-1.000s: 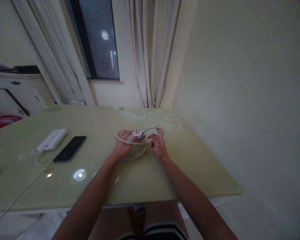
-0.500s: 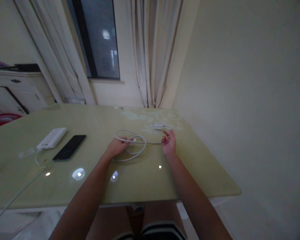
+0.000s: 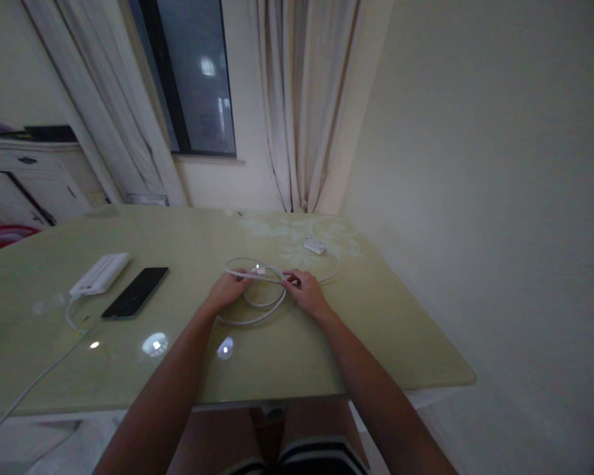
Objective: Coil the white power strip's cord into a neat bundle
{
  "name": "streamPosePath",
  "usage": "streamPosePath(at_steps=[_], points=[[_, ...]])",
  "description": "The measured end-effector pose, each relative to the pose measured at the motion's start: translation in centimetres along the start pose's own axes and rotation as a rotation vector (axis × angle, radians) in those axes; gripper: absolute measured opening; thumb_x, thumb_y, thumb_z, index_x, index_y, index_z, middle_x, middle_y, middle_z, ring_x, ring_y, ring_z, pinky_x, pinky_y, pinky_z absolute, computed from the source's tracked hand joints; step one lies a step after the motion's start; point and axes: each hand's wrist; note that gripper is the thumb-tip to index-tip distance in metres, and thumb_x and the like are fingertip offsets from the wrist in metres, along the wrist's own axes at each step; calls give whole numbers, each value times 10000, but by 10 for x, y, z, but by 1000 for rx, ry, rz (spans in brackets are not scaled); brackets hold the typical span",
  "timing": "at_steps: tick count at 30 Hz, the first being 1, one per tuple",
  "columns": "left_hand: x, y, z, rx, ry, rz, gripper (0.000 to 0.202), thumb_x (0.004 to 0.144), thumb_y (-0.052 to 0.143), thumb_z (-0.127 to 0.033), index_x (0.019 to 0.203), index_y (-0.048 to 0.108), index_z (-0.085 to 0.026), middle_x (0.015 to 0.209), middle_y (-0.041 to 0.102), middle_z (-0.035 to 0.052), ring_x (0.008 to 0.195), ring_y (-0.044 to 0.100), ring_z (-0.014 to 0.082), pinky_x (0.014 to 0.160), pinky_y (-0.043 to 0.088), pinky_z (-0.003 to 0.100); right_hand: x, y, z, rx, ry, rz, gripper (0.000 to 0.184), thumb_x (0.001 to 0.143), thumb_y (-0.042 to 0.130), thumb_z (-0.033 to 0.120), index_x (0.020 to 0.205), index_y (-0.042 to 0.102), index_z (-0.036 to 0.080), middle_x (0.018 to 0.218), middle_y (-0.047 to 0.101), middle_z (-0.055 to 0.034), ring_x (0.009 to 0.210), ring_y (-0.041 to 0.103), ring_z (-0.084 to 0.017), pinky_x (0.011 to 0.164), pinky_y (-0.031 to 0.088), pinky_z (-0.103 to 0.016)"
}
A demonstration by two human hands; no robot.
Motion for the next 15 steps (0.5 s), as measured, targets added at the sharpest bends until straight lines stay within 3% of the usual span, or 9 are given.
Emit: streamPosePath(at_steps=[5, 9, 12, 15], points=[[-1, -2, -4, -132, 47, 70, 489, 814, 609, -641, 908, 799, -200, 913, 786, 71, 862, 693, 285, 783, 515, 353, 2, -6, 0, 30, 60, -102, 249, 788, 780, 415, 1012, 786, 304, 764, 702, -20, 781, 588, -211, 724, 459, -299], [-2, -7, -8, -116, 1, 56, 543, 805, 590, -676, 841, 790, -172, 789, 746, 49, 767, 653, 250, 701, 479, 316, 7, -13, -1, 159, 91, -241, 301, 800, 734, 426, 1049, 745, 256, 722, 625, 10, 722, 546, -166, 661, 415, -249], [-2, -10, -11, -144, 13, 4, 546, 790, 598, -686, 772, 759, -164, 692, 677, 22, 709, 602, 209, 624, 428, 277, 10, -15, -8, 305, 155, -335, 300, 798, 703, 459, 979, 661, 224, 586, 501, 69, 556, 445, -126, 537, 322, -225], [-4, -13, -14, -170, 31, 31, 538, 777, 621, -687, 800, 765, -169, 672, 644, 2, 704, 581, 192, 615, 409, 264, 12, -15, -14, 391, 221, -421, 296, 784, 687, 461, 912, 554, 229, 530, 464, 99, 482, 392, -109, 484, 262, -222]])
Point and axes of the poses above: each hand's wrist, its own x-axis towards the middle knuckle, its own y-axis out of the palm, z = x × y
